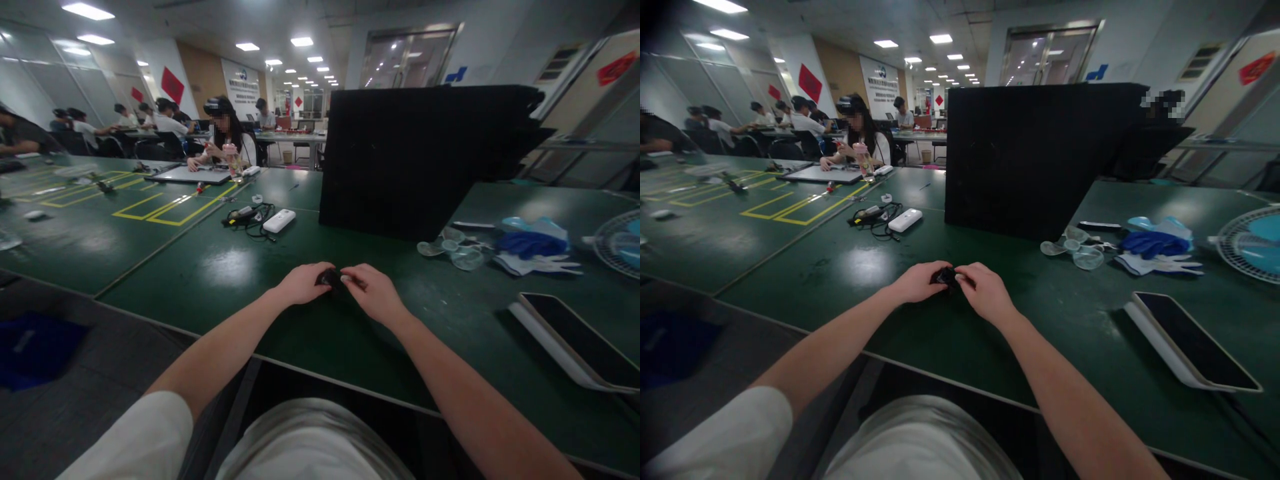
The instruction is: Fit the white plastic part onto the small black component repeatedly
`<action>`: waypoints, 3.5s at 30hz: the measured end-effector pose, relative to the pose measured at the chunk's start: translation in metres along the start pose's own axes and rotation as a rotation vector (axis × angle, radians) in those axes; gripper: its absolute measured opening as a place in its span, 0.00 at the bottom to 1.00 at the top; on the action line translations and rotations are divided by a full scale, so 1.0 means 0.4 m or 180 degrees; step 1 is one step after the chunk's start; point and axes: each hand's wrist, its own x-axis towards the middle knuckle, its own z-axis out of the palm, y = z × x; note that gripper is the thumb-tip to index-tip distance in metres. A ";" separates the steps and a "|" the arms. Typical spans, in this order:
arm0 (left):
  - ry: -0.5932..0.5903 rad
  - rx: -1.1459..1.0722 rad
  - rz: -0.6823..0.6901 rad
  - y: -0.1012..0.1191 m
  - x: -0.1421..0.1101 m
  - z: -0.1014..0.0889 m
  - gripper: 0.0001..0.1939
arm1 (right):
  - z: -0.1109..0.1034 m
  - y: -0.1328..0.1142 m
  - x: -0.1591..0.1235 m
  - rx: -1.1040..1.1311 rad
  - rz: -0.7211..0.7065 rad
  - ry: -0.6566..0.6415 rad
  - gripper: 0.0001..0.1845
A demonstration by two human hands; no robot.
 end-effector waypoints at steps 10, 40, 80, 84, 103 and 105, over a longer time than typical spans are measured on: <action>-0.0151 -0.0389 0.0239 0.016 -0.003 0.007 0.27 | 0.002 -0.019 0.005 -0.0716 -0.0517 -0.0132 0.13; 0.0142 0.0074 -0.0305 0.018 -0.008 -0.001 0.26 | -0.117 0.177 -0.001 -0.1181 0.0882 -0.1059 0.30; 0.0171 -0.0018 -0.0103 0.034 -0.004 0.031 0.24 | -0.019 -0.003 0.002 -0.0451 -0.0130 -0.0459 0.14; 0.0155 -0.0069 -0.0191 0.031 -0.003 0.034 0.23 | -0.011 0.008 0.006 -0.0272 -0.0097 -0.0331 0.20; 0.0214 -0.0089 -0.0124 0.028 -0.002 0.027 0.25 | -0.058 0.033 0.015 -0.0471 0.1441 0.0005 0.40; 0.0211 -0.0098 -0.0150 0.022 0.000 0.024 0.24 | -0.047 0.040 0.018 -0.0462 0.1473 -0.0133 0.40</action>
